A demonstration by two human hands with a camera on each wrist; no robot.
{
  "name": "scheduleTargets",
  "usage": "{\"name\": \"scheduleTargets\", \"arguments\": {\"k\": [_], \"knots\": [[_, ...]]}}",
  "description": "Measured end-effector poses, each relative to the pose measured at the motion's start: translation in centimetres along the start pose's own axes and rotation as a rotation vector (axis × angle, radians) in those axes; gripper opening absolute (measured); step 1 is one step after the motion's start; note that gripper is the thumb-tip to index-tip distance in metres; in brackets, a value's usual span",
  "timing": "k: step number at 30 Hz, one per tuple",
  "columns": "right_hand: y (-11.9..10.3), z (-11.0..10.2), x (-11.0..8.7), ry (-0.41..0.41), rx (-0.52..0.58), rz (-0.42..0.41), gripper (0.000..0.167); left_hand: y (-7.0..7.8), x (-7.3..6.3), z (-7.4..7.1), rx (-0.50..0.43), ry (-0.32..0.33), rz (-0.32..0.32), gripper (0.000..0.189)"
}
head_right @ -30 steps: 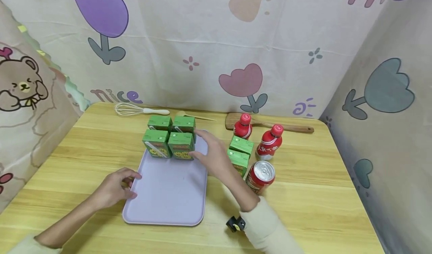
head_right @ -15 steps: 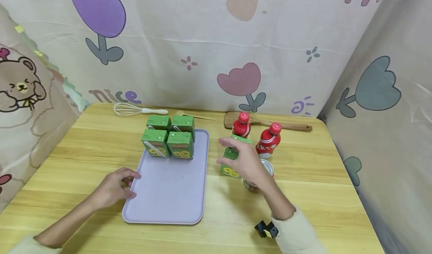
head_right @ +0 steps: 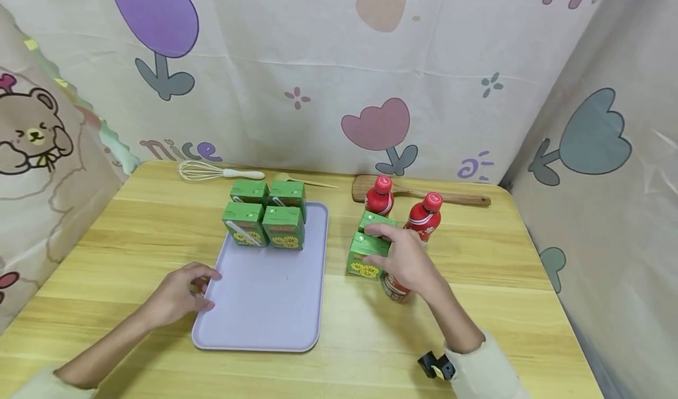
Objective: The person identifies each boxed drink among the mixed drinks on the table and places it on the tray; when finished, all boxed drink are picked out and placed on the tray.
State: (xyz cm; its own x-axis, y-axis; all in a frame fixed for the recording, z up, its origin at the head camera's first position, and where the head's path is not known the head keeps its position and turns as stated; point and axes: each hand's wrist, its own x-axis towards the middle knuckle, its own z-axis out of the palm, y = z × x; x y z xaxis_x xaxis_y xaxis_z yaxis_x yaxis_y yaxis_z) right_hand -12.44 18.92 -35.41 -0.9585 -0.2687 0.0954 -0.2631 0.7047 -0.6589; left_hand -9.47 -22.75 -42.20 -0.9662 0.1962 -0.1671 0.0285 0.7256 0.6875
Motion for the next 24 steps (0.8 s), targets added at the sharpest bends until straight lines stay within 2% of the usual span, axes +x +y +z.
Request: {"name": "scheduleTargets", "arguments": {"k": [12,17,24], "knots": [[-0.04,-0.33,-0.28,-0.012,-0.063,0.017,0.048,-0.12,-0.08,-0.01,0.003,0.001,0.003,0.047],[-0.37,-0.62,-0.19,-0.044,-0.135,0.043,0.048,-0.14,-0.05,0.02,-0.003,-0.001,0.005,0.046],[-0.43,-0.73,-0.06,-0.106,-0.203,0.013,0.050,-0.01,-0.03,0.02,-0.002,-0.002,-0.002,0.047]]}}
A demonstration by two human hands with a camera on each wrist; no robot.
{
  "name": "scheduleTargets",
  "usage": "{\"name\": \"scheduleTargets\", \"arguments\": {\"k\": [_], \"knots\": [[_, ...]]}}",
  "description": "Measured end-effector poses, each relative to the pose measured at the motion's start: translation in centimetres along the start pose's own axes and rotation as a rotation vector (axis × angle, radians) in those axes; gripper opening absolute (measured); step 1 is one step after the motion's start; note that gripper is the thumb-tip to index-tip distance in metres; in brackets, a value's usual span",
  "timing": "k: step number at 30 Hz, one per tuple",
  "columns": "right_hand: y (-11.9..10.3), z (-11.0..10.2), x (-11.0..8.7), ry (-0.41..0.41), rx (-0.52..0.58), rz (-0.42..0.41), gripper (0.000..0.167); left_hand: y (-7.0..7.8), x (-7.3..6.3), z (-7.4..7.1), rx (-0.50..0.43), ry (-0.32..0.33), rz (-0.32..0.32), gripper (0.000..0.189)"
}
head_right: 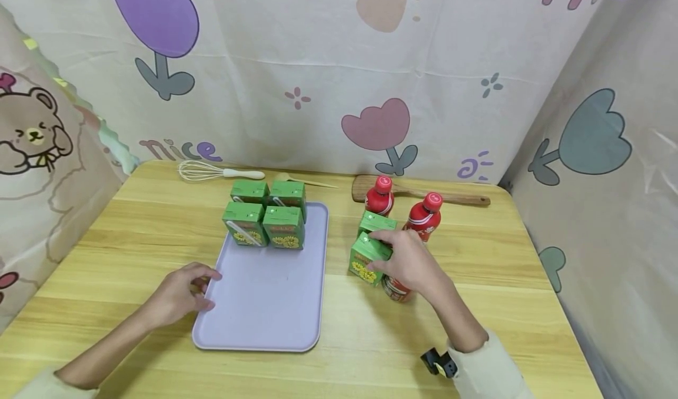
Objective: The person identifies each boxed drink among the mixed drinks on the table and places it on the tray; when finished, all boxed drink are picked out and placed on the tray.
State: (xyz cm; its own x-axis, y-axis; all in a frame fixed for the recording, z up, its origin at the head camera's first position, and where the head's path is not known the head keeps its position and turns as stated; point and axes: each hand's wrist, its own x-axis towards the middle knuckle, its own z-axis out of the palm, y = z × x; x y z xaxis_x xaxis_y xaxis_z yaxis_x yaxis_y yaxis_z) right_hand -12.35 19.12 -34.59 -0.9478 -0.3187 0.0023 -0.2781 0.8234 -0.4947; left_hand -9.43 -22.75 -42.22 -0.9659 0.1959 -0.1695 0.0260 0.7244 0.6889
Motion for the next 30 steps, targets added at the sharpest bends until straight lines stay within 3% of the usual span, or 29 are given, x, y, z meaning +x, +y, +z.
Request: {"name": "scheduleTargets", "arguments": {"k": [14,30], "knots": [[-0.2,0.5,0.3,0.009,-0.027,-0.010,0.047,0.1,0.0,0.0,0.000,-0.004,-0.009,0.047],[0.3,1.2,0.3,0.075,0.027,-0.117,0.042,0.1,0.0,0.0,-0.012,-0.003,0.003,0.046]]}}
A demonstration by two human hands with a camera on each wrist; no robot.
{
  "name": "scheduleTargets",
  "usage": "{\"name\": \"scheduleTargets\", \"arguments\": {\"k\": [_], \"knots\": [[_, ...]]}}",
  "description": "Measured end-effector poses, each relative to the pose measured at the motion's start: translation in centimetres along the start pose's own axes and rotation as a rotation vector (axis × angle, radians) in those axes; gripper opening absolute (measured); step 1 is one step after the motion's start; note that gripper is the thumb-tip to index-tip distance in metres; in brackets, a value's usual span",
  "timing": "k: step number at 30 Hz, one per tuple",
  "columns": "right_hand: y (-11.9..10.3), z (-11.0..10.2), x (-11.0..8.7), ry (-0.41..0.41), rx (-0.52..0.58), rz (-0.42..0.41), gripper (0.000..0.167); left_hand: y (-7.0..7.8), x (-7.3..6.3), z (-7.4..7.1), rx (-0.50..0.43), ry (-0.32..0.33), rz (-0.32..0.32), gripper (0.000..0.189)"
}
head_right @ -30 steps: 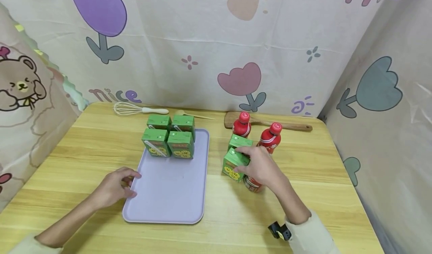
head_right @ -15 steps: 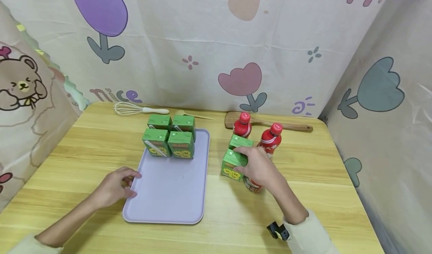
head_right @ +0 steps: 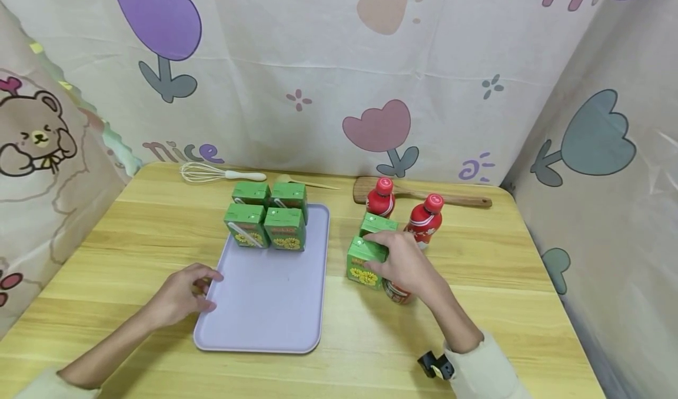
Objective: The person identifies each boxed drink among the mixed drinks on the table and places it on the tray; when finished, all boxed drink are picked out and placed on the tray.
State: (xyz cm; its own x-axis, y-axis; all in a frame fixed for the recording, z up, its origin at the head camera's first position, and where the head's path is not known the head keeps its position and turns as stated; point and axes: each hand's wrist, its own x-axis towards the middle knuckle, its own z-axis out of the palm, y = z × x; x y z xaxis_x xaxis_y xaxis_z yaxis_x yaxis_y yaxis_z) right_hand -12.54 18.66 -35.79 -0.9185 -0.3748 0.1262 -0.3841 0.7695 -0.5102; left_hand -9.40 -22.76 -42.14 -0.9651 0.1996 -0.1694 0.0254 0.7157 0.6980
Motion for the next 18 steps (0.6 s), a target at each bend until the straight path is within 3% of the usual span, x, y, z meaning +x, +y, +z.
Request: {"name": "scheduleTargets", "arguments": {"k": [11,18], "knots": [[0.0,0.0,-0.3,0.080,0.054,-0.039,0.042,0.1,0.0,0.0,0.005,-0.001,-0.001,0.046],[-0.9,-0.1,-0.4,0.129,0.119,-0.019,0.044,0.0,0.0,0.0,0.001,0.001,0.003,0.046]]}}
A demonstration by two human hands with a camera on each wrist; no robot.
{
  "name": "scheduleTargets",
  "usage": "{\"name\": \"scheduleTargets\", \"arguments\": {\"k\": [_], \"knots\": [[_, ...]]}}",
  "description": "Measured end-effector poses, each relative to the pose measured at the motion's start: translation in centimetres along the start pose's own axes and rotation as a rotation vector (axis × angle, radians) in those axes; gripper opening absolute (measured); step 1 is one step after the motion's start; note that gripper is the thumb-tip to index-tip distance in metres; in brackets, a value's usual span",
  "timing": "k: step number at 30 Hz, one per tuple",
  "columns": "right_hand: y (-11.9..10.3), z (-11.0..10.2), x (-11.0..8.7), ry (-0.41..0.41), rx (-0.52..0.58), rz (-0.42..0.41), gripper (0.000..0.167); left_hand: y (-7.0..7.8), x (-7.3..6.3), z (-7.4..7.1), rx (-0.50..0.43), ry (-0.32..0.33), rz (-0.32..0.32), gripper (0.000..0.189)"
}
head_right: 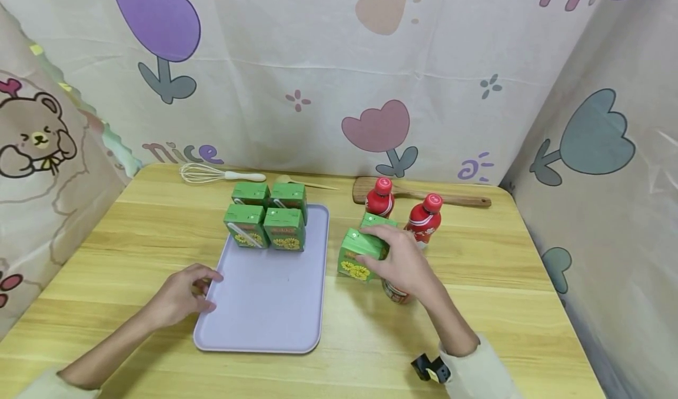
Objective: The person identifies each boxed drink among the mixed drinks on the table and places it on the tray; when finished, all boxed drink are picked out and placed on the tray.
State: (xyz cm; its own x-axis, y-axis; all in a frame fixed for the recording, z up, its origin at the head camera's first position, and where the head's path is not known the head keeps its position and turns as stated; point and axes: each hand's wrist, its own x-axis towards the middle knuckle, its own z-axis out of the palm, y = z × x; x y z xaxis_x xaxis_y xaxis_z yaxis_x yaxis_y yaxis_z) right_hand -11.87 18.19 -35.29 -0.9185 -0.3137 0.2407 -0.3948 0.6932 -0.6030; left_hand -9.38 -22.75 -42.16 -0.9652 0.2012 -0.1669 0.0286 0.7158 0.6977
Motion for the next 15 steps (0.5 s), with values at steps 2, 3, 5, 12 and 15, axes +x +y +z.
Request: {"name": "scheduleTargets", "arguments": {"k": [2,3,5,12,15], "knots": [[-0.3,0.1,0.0,0.012,0.022,0.001,0.044,-0.1,0.0,0.0,-0.004,-0.002,-0.002,0.046],[-0.5,0.2,0.1,0.019,0.034,-0.001,0.044,-0.1,0.0,0.1,-0.006,-0.002,-0.004,0.046],[-0.8,0.4,0.1,0.032,0.050,-0.008,0.044,-0.1,0.0,0.1,-0.007,-0.003,-0.007,0.047],[-1.8,1.1,0.4,0.054,0.104,-0.014,0.044,0.0,0.0,0.1,-0.004,-0.007,-0.016,0.047],[-2.1,1.6,0.6,0.060,0.113,-0.017,0.044,0.0,0.0,0.1,-0.001,-0.006,-0.017,0.047]]}}
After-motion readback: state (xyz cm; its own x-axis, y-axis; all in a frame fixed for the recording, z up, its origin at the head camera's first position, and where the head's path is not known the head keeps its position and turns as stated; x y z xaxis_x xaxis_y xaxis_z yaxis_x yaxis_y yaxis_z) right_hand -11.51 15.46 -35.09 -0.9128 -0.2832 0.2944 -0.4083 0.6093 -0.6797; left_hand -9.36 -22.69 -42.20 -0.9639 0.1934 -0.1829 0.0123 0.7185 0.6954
